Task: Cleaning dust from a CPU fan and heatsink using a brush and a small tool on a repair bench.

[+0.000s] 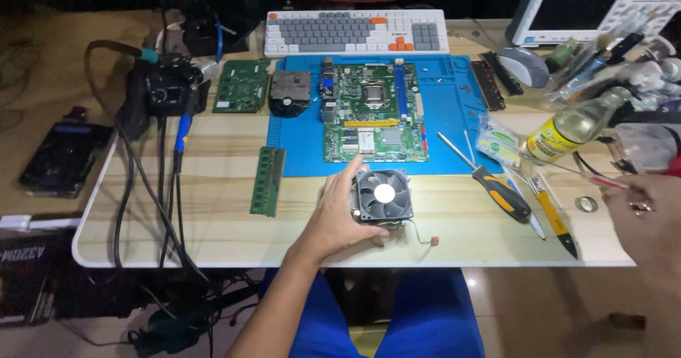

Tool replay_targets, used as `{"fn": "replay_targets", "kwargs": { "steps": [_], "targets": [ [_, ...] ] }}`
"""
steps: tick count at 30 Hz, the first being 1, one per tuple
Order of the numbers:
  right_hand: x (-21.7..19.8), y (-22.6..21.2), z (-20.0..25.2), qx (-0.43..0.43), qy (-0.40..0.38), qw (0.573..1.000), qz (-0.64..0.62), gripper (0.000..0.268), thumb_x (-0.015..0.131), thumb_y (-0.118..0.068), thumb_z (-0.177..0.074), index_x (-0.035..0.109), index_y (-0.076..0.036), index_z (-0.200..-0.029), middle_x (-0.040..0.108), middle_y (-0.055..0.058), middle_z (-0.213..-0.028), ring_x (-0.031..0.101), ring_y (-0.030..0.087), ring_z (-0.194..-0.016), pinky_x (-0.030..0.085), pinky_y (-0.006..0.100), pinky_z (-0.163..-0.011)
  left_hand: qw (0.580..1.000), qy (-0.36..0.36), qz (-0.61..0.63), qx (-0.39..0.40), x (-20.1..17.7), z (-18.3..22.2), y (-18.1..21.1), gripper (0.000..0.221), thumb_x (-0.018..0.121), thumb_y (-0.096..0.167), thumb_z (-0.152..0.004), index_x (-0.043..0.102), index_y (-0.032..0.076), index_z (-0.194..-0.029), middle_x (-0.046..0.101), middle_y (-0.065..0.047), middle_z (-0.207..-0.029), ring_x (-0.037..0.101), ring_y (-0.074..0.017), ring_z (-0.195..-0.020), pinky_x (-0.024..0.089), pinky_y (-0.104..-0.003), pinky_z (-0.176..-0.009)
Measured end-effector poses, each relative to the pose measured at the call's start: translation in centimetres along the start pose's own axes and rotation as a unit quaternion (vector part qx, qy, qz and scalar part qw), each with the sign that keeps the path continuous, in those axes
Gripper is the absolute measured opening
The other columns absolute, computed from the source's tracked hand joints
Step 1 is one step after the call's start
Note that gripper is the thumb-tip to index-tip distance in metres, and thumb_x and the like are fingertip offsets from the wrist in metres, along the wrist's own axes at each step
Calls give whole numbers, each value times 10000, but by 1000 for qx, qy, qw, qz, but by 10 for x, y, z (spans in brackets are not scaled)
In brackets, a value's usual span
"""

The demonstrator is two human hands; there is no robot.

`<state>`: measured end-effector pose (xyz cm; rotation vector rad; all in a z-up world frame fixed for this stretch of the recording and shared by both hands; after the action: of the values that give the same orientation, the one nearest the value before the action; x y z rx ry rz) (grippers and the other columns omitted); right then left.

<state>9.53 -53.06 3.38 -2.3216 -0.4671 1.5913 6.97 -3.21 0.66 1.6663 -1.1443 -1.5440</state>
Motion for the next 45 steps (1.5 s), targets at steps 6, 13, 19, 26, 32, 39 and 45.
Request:
{"fn": "replay_targets", "kwargs": {
  "steps": [6,13,19,26,32,39,45],
  "targets": [
    [15,77,-2,0,82,992,-96,199,548,119,-1395,652,99,-1563,653,226,-1230,553,265,-851,440,345,-649,1000,-9,-4,4,-2,6,-5,1405,1043,266,-548,292,104,-1725,549,-137,-1675,484,-340,-1556,355,-508,-1297],
    [10,37,-6,-86,60,953,-285,325,243,-51,-1461,383,152,-1673,598,370,-1486,646,407,-1232,532,405,-1063,1000,-22,19,1,-7,9,-3,1296,966,187,-613,298,85,-1719,522,-177,-1674,514,-347,-1539,406,-465,-1276],
    [-32,-170,31,-62,56,958,-273,368,430,266,-1237,265,134,-1538,595,421,-1381,668,442,-1158,536,418,-1036,1000,-19,0,0,-7,9,-8,1315,1023,248,-583,353,109,-1706,547,-151,-1646,553,-356,-1493,430,-482,-1247],
    [-17,-253,65,-149,-7,924,-352,485,655,95,-1031,458,43,-1471,733,228,-1223,790,280,-1052,685,343,-965,999,-40,11,-3,-5,8,-7,1248,937,214,-610,352,90,-1705,488,-165,-1692,490,-359,-1543,391,-468,-1281],
    [-8,-277,85,-263,6,913,-310,489,725,-25,-986,502,20,-1419,782,229,-1211,850,268,-1051,748,351,-972,998,-50,-14,-24,-4,7,-8,1329,1012,266,-565,359,145,-1716,544,-139,-1643,543,-354,-1486,429,-476,-1241],
    [23,-250,106,-143,-1,930,-338,484,716,-1,-971,508,47,-1405,765,264,-1240,836,281,-1035,722,344,-949,1000,-3,-15,6,-1,8,-16,1254,1054,296,-528,467,110,-1620,597,-126,-1588,585,-338,-1459,455,-476,-1234],
    [34,-234,123,-96,28,939,-330,434,694,16,-983,515,90,-1371,783,287,-1213,839,289,-1020,718,345,-941,996,38,-19,84,-5,16,-1,1164,1044,257,-560,496,110,-1576,625,-124,-1538,644,-340,-1398,497,-477,-1207]
  ]
}}
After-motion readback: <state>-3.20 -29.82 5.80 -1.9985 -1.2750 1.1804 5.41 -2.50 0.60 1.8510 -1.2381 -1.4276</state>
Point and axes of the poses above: each hand's wrist, its own z-axis away from the middle knuckle, its own x-axis out of the palm, y = z × x, the point moved 7 cm from there along -z, towards the middle knuckle
